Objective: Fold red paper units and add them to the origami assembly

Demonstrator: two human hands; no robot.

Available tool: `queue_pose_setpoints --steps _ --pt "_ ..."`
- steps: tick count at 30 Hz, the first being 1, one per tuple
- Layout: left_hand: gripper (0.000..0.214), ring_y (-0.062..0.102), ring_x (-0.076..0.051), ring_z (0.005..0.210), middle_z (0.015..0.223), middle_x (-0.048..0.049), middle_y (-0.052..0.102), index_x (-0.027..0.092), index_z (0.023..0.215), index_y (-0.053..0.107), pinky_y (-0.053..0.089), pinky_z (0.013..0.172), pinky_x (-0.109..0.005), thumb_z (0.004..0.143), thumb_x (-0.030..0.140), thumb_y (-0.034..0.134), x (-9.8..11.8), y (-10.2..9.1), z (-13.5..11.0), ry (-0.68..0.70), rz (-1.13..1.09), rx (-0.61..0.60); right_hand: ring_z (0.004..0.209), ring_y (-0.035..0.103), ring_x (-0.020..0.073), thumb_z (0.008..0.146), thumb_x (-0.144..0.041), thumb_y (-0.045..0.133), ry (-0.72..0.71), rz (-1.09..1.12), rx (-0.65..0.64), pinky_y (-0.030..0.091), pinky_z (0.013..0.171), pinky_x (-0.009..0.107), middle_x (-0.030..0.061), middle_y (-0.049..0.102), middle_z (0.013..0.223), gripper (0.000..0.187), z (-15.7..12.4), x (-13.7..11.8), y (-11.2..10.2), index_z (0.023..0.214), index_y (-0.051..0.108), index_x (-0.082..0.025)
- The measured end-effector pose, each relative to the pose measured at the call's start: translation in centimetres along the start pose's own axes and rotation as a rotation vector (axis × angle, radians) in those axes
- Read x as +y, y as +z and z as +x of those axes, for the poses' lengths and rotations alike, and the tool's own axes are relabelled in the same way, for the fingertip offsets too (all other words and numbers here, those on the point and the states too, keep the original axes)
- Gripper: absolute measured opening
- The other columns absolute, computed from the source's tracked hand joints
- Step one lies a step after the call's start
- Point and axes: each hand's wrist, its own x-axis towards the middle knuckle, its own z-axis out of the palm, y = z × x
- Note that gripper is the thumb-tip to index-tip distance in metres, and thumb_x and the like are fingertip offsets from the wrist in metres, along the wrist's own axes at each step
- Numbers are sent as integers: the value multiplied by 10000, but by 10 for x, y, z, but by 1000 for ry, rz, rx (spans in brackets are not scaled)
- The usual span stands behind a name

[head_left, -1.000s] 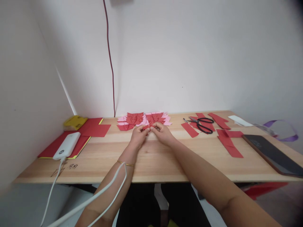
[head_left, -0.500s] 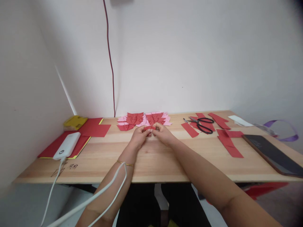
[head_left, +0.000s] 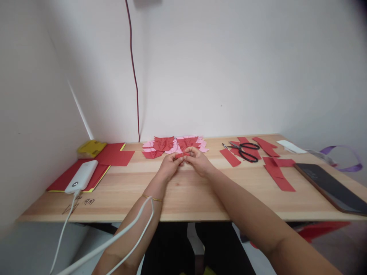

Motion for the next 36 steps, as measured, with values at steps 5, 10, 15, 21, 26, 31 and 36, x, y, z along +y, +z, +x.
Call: queue_pose_setpoints --steps 5,10,15,21,26,31,36 --pt "218 488 -96 576 616 3 579 131 676 576 369 583 -226 683 333 657 -5 -3 2 16 134 -7 520 438 71 602 -221 685 58 50 -56 333 544 227 -67 521 615 315 1 2 -2 872 525 -197" --pt "174 476 -103 566 595 11 568 134 700 608 373 585 -231 713 308 617 -5 -5 3 77 302 49 510 409 66 634 -246 656 28 -63 -36 300 526 219 -71 492 587 203 0 1 -3 763 509 -192" --pt "126 503 -122 623 665 -7 627 144 746 659 381 633 -246 706 256 617 -2 -6 3 117 404 68 505 408 74 637 -253 634 24 -148 -9 285 520 218 -77 471 551 199 0 1 -3 691 449 -201" --pt "115 469 -112 589 613 14 583 145 707 628 364 600 -237 699 258 609 2 -6 1 108 365 65 510 429 82 654 -339 676 -1 -114 4 310 523 224 -64 517 584 266 2 5 -5 728 459 -204" --pt "149 419 -100 548 554 37 508 152 643 568 330 560 -228 698 286 602 0 -6 2 100 313 80 513 416 80 665 -397 692 -54 -100 24 305 518 224 -68 478 564 291 4 5 -7 760 505 -195" --pt "184 425 -98 555 565 33 514 152 601 550 328 563 -226 691 295 622 2 -5 0 84 255 81 509 417 82 640 -424 713 -57 -58 68 314 516 229 -69 465 551 329 5 2 -8 731 485 -205" --pt "166 438 -96 551 575 30 534 141 616 589 330 553 -224 665 282 660 1 -5 -1 48 195 93 510 417 83 620 -393 733 -54 45 136 338 520 234 -67 449 543 321 6 -8 -11 710 489 -206"
